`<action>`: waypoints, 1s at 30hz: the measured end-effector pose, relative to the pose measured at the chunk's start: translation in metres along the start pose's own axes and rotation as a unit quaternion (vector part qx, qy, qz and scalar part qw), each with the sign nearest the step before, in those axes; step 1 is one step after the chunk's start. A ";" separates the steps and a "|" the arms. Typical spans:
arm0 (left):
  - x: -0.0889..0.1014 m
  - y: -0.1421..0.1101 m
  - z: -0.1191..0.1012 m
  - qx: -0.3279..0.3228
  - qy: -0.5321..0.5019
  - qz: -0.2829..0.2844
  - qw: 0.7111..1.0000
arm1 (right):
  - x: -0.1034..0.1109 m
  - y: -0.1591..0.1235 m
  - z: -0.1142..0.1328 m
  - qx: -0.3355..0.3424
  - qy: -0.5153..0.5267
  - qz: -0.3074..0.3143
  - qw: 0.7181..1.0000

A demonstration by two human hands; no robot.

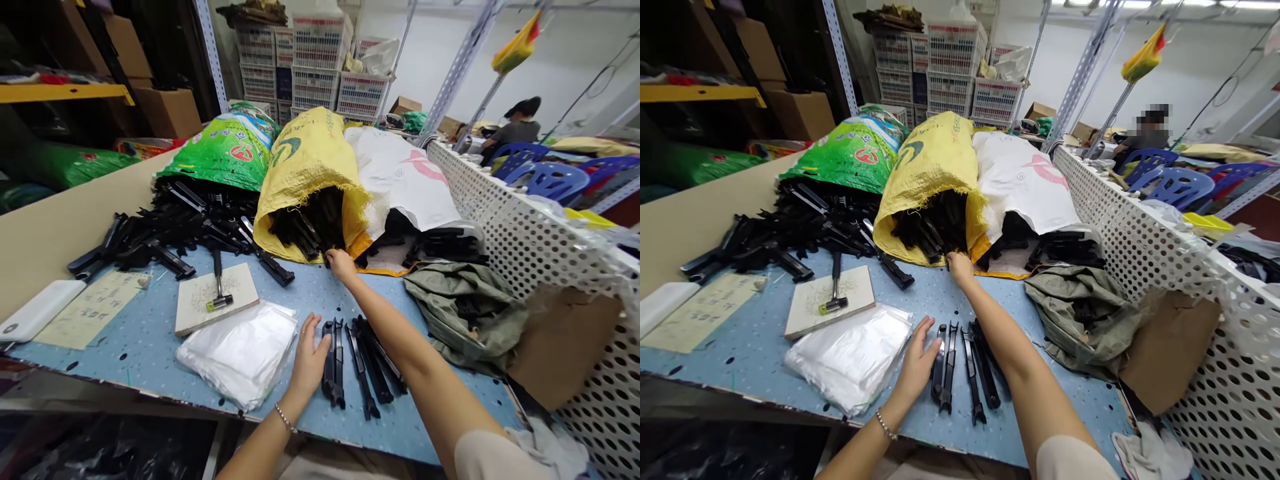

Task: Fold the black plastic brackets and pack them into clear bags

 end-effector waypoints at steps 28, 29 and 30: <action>0.027 0.022 -0.091 0.102 -0.145 0.002 0.984 | 0.001 -0.224 -0.019 0.319 0.091 -0.022 0.943; 0.027 0.023 -0.090 0.104 -0.149 0.008 0.983 | -0.004 -0.232 -0.019 0.349 0.061 -0.055 0.934; 0.027 0.024 -0.087 0.108 -0.149 0.012 0.983 | -0.008 -0.237 -0.020 0.365 0.039 -0.080 0.927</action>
Point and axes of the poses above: each hand's wrist, its own y-axis towards the middle knuckle, its own x-axis out of the back of the hand, z = x × y, the point moved 5 cm from there along y, towards the middle knuckle, and after that the axes turned 15 degrees about -x, right-handed, at the moved point
